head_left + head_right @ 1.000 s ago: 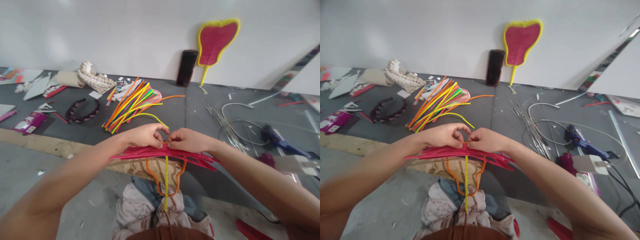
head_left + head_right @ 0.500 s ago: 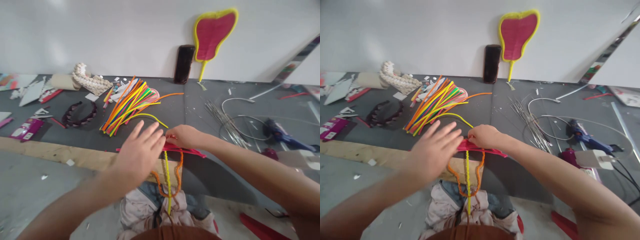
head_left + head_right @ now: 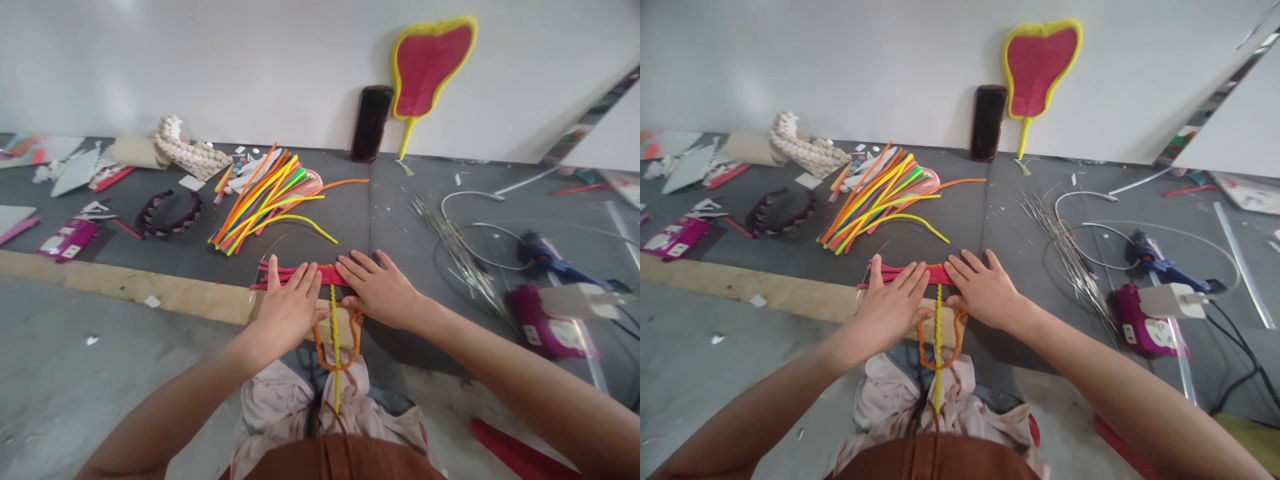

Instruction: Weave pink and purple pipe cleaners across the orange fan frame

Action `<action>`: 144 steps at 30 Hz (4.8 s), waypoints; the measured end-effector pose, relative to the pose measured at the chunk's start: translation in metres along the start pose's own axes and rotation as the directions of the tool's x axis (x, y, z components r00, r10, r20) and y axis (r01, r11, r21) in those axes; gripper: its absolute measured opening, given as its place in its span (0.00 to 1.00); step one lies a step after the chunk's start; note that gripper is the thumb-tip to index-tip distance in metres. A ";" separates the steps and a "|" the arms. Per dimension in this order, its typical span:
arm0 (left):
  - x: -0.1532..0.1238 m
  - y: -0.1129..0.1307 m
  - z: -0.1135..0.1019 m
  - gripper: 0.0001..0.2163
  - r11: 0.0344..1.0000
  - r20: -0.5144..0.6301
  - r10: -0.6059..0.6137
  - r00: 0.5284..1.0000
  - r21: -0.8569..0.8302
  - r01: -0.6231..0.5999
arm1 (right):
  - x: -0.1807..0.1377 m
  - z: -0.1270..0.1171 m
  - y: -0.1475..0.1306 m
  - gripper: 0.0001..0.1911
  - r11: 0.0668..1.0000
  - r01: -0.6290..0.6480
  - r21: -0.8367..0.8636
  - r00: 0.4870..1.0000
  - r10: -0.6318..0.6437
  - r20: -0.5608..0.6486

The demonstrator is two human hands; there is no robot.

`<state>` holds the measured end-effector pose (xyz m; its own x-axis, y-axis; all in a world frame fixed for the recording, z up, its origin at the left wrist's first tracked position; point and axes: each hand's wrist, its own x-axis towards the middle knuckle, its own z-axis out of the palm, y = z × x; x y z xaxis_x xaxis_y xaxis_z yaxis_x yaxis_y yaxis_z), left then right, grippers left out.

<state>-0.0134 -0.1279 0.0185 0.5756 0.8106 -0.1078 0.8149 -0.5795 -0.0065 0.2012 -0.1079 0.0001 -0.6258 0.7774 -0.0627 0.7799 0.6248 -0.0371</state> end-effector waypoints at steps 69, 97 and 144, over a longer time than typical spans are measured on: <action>0.101 -0.032 -0.045 0.15 -0.051 0.288 0.460 0.840 -0.936 0.348 | 0.031 -0.033 0.042 0.15 -0.247 0.209 0.946 0.954 0.265 -0.141; 0.095 -0.004 -0.033 0.21 0.033 0.180 0.205 0.962 -0.984 0.177 | 0.007 -0.022 0.054 0.17 -0.580 0.158 0.799 0.950 0.309 0.036; 0.074 -0.045 -0.070 0.19 0.389 -0.320 -0.342 0.883 -0.904 -0.177 | 0.007 -0.008 0.064 0.20 -0.484 0.044 0.874 0.896 0.405 0.180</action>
<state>-0.0028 -0.0362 0.0809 0.2510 0.9414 0.2253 0.2762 -0.2928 0.9154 0.2463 -0.0619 0.0053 -0.2430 0.9371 -0.2504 -0.3958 -0.3315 -0.8564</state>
